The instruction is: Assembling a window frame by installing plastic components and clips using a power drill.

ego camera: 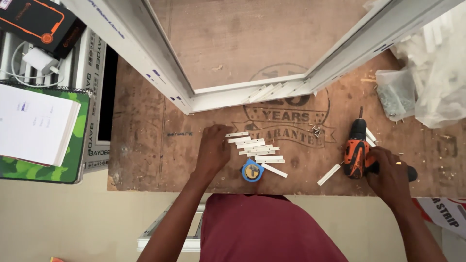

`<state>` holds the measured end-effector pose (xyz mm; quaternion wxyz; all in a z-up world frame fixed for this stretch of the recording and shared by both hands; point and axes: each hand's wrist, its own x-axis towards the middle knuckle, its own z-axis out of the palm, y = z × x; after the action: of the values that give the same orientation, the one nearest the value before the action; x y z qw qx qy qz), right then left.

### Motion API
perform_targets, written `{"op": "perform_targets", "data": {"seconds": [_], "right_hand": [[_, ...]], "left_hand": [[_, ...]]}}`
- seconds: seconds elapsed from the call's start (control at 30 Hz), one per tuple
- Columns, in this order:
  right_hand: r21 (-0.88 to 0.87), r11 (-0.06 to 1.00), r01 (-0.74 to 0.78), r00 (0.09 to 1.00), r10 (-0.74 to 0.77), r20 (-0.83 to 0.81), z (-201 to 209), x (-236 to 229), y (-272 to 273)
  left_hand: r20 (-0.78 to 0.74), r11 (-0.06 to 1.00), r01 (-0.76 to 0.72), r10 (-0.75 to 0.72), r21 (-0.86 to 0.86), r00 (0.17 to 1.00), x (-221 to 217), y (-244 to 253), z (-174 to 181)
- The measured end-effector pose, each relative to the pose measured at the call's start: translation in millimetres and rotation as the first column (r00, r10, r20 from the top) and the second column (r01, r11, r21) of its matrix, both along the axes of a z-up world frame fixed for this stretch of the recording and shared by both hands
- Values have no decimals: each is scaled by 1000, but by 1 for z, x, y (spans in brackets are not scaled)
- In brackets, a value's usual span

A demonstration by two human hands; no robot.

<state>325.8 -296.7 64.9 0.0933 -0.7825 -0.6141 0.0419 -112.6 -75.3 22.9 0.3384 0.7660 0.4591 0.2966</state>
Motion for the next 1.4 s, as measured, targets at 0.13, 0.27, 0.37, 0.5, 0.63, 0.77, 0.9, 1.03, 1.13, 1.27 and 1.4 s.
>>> {"op": "perform_targets", "data": {"seconds": [0.13,0.27,0.37,0.5,0.63,0.77,0.9,1.03,1.13,1.27,1.4], "right_hand": [[-72,993,98,994,-101,-42,-9,0,-9],[12,999,34,995,-35,98,20,-35,-2],[61,981,183,983,-181,-38,0,-55,-13],[-122,932,342,850,-362,-383,-23,-104,-4],[-231,906,355,885,-405,-230,-6,-149,26],[-51,951,305,882,-303,-362,-26,-158,24],[32,933,359,853,-314,-416,-36,-162,22],[125,937,326,900,-267,-346,-48,-159,18],[223,920,321,915,-240,-325,-52,-160,17],[251,911,326,918,-243,-312,-52,-161,21],[234,915,328,917,-249,-312,-54,-160,20]], "left_hand": [[14,1000,26,-26,-7,1000,-2,-3,8],[-10,999,47,-47,-3,999,-6,-5,9],[-4,998,55,-55,-36,998,-7,-7,7],[18,995,59,-57,-77,998,-8,-10,11],[11,995,60,-60,-77,998,-4,-7,14],[26,998,47,-48,31,999,18,7,21],[80,964,60,-83,257,993,57,42,26],[-2,941,139,-145,310,989,84,68,19],[-136,874,172,-123,455,983,91,78,11],[-204,898,278,-218,340,954,89,96,5],[-286,868,373,-285,329,915,84,104,4]]}}
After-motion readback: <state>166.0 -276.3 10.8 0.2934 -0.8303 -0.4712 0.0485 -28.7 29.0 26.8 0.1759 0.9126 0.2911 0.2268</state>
